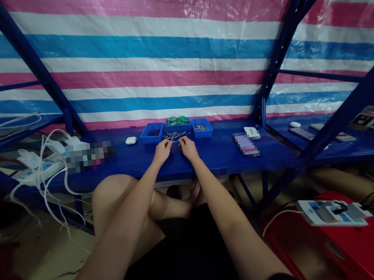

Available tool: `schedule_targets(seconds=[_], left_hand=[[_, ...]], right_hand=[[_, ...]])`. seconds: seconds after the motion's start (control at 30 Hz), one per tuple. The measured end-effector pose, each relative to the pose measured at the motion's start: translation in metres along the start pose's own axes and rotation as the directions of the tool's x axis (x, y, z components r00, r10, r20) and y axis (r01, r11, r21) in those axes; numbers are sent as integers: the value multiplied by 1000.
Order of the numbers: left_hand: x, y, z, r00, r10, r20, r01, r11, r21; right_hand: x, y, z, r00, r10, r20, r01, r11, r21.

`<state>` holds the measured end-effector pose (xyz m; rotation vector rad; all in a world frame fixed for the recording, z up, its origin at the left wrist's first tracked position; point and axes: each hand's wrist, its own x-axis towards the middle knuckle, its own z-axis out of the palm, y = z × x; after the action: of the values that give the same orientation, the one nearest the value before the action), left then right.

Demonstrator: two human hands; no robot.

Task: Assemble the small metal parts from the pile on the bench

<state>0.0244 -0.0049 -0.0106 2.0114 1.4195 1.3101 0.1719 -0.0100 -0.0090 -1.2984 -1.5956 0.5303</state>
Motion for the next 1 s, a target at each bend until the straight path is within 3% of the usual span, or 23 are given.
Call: schedule_targets(seconds=[0.43,1.0], left_hand=[[2,-2,0,1000,-7,-23,5,998,-66],[0,3,-2,999,-47,3,47,999,23]], right_hand=[[-3,-5,-3,998,-49,27,52,994,-96],[-4,-6,-2,998,-44,53,49,994,-99]])
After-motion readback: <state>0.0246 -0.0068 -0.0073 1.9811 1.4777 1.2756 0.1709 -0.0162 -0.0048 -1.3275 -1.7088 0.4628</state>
